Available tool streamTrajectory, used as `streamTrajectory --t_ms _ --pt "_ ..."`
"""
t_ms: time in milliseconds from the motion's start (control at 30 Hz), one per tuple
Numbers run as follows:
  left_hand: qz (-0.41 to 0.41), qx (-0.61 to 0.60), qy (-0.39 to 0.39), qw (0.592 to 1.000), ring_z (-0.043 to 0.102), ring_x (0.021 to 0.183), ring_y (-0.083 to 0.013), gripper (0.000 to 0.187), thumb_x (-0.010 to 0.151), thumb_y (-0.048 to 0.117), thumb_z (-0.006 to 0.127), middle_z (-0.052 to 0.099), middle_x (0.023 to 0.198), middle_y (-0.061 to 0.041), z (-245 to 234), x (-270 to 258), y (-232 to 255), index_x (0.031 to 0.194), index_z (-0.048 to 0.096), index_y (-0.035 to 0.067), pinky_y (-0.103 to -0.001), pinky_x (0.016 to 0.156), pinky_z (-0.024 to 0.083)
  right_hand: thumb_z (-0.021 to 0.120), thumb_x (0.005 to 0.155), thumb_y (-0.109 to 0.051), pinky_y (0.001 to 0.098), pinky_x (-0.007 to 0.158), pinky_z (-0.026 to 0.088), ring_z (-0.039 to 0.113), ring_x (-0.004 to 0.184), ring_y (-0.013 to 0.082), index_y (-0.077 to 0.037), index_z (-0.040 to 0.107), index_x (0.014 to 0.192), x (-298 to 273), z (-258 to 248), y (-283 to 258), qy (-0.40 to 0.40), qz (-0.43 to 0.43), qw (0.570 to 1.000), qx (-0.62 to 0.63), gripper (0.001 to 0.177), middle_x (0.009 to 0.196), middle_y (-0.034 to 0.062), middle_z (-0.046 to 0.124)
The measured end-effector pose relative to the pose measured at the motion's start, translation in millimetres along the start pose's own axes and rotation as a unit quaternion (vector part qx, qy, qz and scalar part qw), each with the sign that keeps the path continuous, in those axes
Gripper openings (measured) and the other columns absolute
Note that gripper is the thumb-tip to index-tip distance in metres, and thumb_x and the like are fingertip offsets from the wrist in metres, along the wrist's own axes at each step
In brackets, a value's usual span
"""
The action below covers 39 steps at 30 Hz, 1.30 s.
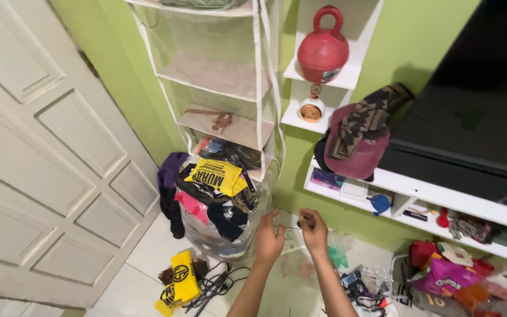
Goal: The person organizes a storage area by picking up a belt and a bag, placing them into a hanging shelf organizer, and zipping the organizer shut.
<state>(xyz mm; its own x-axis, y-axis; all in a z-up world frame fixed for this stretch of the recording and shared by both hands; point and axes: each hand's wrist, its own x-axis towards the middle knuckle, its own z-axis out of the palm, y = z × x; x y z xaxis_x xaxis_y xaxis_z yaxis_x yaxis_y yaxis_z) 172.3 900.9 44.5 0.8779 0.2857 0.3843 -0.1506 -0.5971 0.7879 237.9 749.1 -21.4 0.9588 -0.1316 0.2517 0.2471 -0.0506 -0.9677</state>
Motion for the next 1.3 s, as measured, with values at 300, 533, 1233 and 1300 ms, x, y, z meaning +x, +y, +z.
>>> streamTrajectory --t_ms 300,533,1233,1300 --pt "-0.021 -0.001 0.018 1.0 0.06 0.119 -0.0389 0.042 0.09 0.017 0.067 0.065 0.125 -0.017 -5 12 -14 0.13 0.06 0.008 -0.048 0.099 0.047 0.068 0.092 -0.004 0.026 0.075 0.055 0.064 0.08 0.0093 -0.004 0.068 0.119 17 24 4 -0.051 -0.006 0.999 -0.002 0.027 0.108 0.006 0.075" --pt "-0.008 0.006 0.003 1.0 0.06 0.116 -0.0412 0.044 0.087 0.011 0.065 0.064 0.126 -0.019 -22 35 -25 0.13 0.059 0.008 -0.048 0.094 0.049 0.068 0.093 -0.008 0.0269 0.072 0.055 0.067 0.08 0.0113 -0.005 0.068 0.117 32 50 -6 -0.053 -0.007 0.998 -0.017 0.024 0.11 0.0053 0.075" --pt "0.048 -0.03 0.002 0.998 0.058 0.115 -0.0418 0.039 0.09 0.015 0.068 0.062 0.124 -0.018 -65 126 -67 0.127 0.059 0.008 -0.05 0.095 0.047 0.062 0.093 -0.001 0.0262 0.07 0.054 0.068 0.088 0.0103 -0.008 0.068 0.12 74 130 -10 -0.004 0.018 1.0 -0.016 0.028 0.112 0.0026 0.076" --pt "0.052 -0.032 -0.002 0.998 0.057 0.116 -0.0415 0.039 0.09 0.015 0.067 0.061 0.125 -0.018 -64 128 -70 0.127 0.059 0.008 -0.049 0.097 0.046 0.064 0.093 -0.001 0.0264 0.071 0.053 0.068 0.087 0.0108 -0.007 0.068 0.12 78 131 -4 0.0 0.019 1.0 -0.025 0.028 0.112 0.0032 0.076"
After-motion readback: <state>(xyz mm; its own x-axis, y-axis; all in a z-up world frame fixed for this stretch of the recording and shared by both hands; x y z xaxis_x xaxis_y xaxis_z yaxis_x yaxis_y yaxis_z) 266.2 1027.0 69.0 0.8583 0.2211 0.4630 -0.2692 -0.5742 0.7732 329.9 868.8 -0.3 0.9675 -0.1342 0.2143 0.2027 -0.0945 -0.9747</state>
